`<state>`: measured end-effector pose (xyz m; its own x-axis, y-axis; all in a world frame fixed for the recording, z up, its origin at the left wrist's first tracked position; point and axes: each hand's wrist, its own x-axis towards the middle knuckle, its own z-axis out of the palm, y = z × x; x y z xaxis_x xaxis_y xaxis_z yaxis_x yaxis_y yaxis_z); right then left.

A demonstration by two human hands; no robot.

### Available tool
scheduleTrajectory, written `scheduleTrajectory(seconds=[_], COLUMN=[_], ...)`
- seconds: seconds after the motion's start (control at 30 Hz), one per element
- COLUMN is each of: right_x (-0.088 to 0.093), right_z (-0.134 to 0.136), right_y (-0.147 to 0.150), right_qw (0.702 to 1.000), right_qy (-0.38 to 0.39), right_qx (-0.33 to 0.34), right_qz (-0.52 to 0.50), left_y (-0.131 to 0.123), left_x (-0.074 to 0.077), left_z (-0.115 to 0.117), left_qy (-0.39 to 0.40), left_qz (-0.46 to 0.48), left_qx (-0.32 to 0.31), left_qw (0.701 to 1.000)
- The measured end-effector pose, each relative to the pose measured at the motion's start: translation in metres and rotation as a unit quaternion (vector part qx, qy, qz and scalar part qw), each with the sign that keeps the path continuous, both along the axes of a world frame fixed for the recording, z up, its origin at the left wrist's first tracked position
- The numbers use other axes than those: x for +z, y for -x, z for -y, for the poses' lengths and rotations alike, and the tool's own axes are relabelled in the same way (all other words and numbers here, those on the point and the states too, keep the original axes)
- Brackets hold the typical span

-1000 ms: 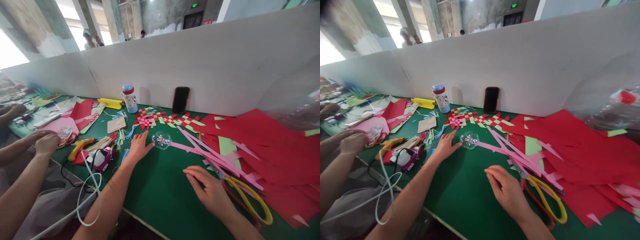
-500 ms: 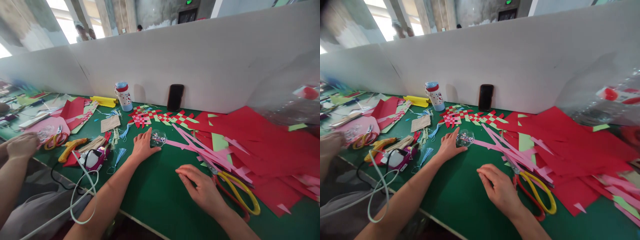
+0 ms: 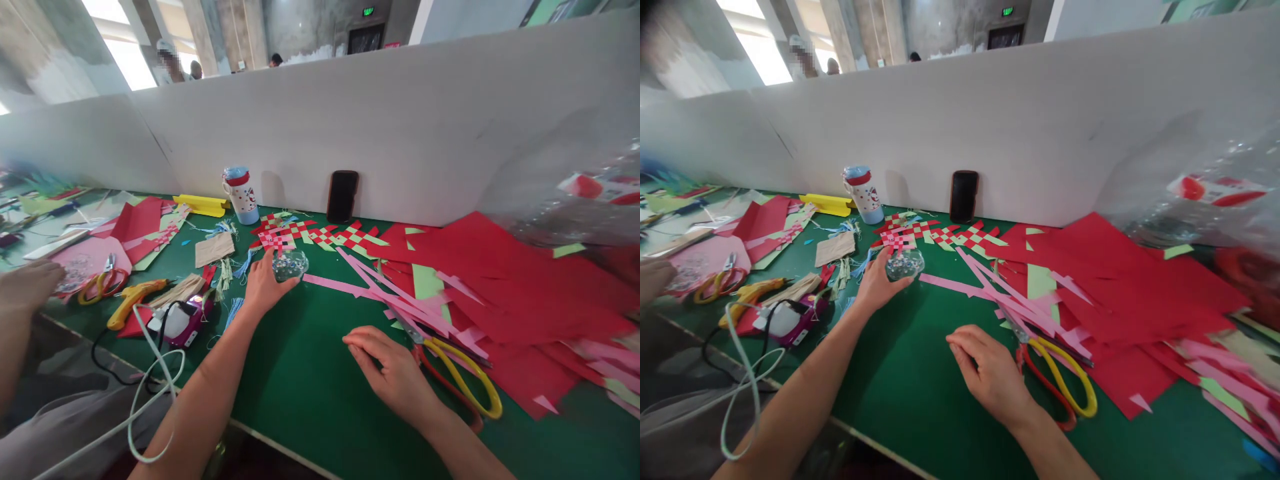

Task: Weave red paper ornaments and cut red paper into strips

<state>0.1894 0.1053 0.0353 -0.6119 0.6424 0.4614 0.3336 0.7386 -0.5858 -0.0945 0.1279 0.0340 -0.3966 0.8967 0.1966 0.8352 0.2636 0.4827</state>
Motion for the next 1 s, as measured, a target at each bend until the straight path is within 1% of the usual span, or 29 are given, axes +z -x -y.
scheduleTrajectory(seconds=[0.13, 0.23, 0.33, 0.47, 0.57, 0.63, 0.73, 0.83, 0.9, 1.0], right_x=[-0.001, -0.002, -0.003, -0.005, -0.006, -0.005, -0.004, -0.002, -0.002, -0.003], right_z=[0.000, 0.000, -0.001, -0.002, -0.003, -0.003, -0.003, -0.003, -0.003, -0.003], right_y=[0.000, 0.000, 0.000, 0.001, 0.001, 0.001, 0.002, 0.004, 0.005, 0.005], right_qw=[1.000, 1.000, 1.000, 1.000, 1.000, 1.000, 1.000, 1.000, 1.000, 1.000], right_qy=[0.001, 0.000, 0.005, 0.007, 0.008, 0.009, 0.007, 0.005, 0.004, 0.007], right_qx=[0.000, 0.000, 0.001, 0.002, 0.004, 0.003, 0.003, 0.007, 0.008, 0.009], right_qz=[-0.001, 0.009, 0.017, 0.021, 0.022, 0.023, 0.023, 0.021, 0.019, 0.018], left_y=[0.020, 0.037, 0.048, 0.051, 0.047, 0.039, 0.022, 0.006, 0.000, -0.003], left_x=[0.006, 0.005, 0.001, -0.001, 0.001, 0.004, 0.007, 0.004, 0.001, -0.002], left_z=[0.006, 0.012, 0.014, 0.015, 0.017, 0.017, 0.013, 0.003, -0.004, -0.010], left_qy=[0.009, 0.042, 0.077, 0.085, 0.087, 0.075, 0.057, 0.068, 0.076, 0.088], left_qz=[-0.054, -0.079, -0.088, -0.096, -0.102, -0.119, -0.151, -0.167, -0.175, -0.182], left_qx=[0.060, 0.088, 0.092, 0.088, 0.092, 0.089, 0.047, -0.013, -0.025, -0.022], left_qw=[0.997, 0.992, 0.989, 0.988, 0.987, 0.986, 0.986, 0.983, 0.981, 0.979])
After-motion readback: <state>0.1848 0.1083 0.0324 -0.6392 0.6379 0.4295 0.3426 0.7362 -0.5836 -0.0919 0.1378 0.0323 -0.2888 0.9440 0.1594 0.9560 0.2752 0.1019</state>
